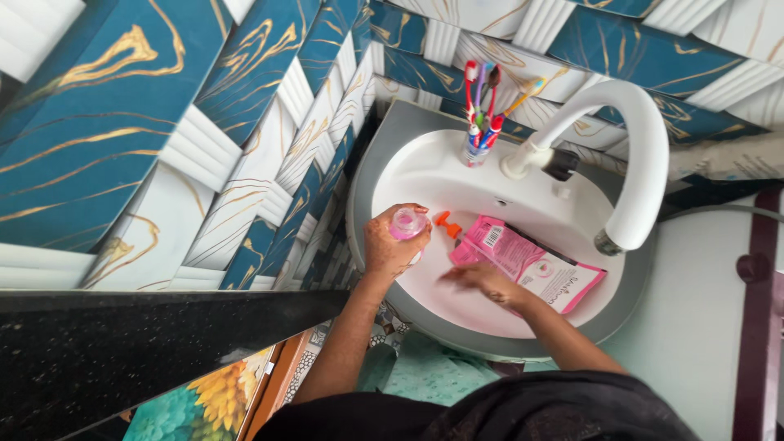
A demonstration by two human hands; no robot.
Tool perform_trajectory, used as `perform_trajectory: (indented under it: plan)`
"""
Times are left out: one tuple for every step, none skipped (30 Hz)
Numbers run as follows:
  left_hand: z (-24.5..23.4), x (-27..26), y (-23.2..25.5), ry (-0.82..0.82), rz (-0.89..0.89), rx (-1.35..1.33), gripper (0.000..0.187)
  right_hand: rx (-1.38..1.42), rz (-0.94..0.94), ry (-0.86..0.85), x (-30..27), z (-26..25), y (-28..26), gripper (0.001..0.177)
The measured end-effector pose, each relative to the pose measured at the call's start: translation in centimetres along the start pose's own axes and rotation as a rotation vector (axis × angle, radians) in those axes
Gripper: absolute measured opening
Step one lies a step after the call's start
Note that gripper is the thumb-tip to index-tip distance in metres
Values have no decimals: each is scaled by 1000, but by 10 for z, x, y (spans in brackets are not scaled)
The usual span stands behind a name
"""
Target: The person refills a pink soap dispenser by removing the pump, pouring liquid soap from a large refill pouch into the container, and then screwing the pump back on.
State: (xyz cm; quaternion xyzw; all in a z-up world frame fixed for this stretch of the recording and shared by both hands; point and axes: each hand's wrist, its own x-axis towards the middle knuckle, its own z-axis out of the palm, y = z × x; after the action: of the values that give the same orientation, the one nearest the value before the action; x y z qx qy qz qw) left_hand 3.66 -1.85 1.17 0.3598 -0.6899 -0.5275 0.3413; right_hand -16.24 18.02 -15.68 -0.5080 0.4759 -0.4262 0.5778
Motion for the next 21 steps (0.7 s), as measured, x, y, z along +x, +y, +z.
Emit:
perform_trajectory:
  plan:
    - [5,0,0,-5,1,-4,27,-226,219,240,2,-1,-21,49]
    - [10,1,0,-26,-5,0,26,-449,447,478,6,-2,-46,42]
    - [15,1,0,-47,-12,4,25,-420,290,620,4,6,-74,49]
    - [20,1,0,-52,-9,0,25,-393,125,752,0,19,-105,62]
    - [25,1,0,-86,41,14,26,-499,-40,747,-2,30,-136,70]
    - [28,-1,-1,-118,86,32,27,-598,-204,734,3,42,-163,79]
    - [32,-3,-2,-123,85,31,27,-597,-200,737,15,50,-184,79]
    - [35,-3,-3,-162,98,77,32,-740,-323,644,26,55,-201,80]
    - [39,-4,-3,-201,110,124,38,-879,-442,542,33,60,-213,82]
    - [42,-5,-3,-205,113,123,38,-881,-442,546,36,64,-221,82]
    - [44,-6,-4,-219,57,105,42,-927,-447,498,37,66,-225,81]
    - [45,-7,-4,-228,1,87,45,-973,-454,446,38,66,-226,79]
    - [46,-7,-4,-228,4,87,45,-975,-456,448,35,65,-225,79]
    - [46,-8,-5,-188,137,107,41,-999,-452,439,26,65,-222,76]
    - [45,-8,-5,-147,270,126,37,-1022,-449,430,17,63,-219,73]
    - [44,-9,-4,-146,270,124,37,-1023,-448,428,8,59,-216,73]
    - [42,-11,-3,-183,179,110,33,-1071,-461,483,-1,55,-215,66]
    - [41,-11,-1,-222,92,98,29,-1119,-477,541,-4,53,-215,61]
    - [41,-10,1,-221,94,98,29,-1121,-479,542,-2,50,-217,61]
    - [42,-10,2,-222,128,94,31,-1060,-531,599,3,48,-220,58]
    - [42,-10,3,-224,163,90,33,-997,-582,654,8,48,-226,57]
